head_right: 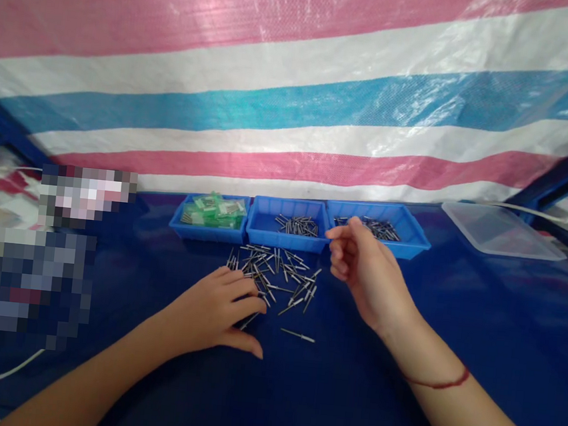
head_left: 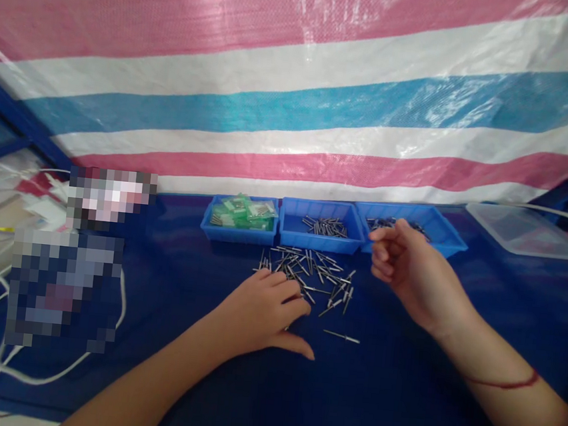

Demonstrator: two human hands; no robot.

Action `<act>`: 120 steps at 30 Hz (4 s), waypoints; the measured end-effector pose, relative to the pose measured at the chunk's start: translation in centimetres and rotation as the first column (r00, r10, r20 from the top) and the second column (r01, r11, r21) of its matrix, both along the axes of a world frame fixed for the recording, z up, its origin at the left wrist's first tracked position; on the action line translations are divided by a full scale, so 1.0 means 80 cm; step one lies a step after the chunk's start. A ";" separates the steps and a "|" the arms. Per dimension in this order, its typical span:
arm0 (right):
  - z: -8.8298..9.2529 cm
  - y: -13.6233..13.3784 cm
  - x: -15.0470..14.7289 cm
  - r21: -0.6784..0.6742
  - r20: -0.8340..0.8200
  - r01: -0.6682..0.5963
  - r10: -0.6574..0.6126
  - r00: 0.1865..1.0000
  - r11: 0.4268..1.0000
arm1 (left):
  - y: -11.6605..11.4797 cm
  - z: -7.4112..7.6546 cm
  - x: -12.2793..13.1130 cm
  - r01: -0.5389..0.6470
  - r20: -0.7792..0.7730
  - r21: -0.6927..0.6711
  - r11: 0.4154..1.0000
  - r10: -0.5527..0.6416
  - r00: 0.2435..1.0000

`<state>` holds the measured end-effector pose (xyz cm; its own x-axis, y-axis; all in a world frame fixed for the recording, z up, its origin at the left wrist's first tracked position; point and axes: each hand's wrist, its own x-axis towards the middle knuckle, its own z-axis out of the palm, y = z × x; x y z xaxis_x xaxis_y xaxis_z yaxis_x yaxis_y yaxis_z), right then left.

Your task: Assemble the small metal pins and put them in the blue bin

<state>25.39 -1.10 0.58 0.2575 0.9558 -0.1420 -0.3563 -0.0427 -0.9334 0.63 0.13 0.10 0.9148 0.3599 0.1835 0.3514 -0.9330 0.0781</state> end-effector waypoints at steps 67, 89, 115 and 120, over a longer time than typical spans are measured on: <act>-0.015 -0.045 -0.069 0.261 0.586 -0.313 0.107 0.803 0.913 | -0.025 0.000 0.021 -0.098 0.380 -0.699 0.708 0.484 0.789; -0.017 -0.018 -0.044 0.075 0.443 -0.136 0.089 0.892 0.988 | -0.011 0.004 0.005 -0.263 0.286 -0.400 0.878 0.393 0.874; -0.014 -0.026 -0.048 0.036 0.748 -0.400 0.241 0.619 0.916 | 0.000 -0.010 0.004 -0.303 0.094 -0.246 0.921 0.333 0.938; -0.026 -0.034 -0.062 0.107 0.890 -0.495 0.139 0.435 0.862 | 0.003 -0.016 0.006 -0.259 0.351 -0.461 0.849 0.443 0.825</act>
<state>20.46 -3.84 -1.48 -0.2540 0.9291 0.2687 0.5688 0.3682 -0.7354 1.07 0.41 -1.18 0.5694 0.7637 0.3044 0.4928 -0.6134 0.6171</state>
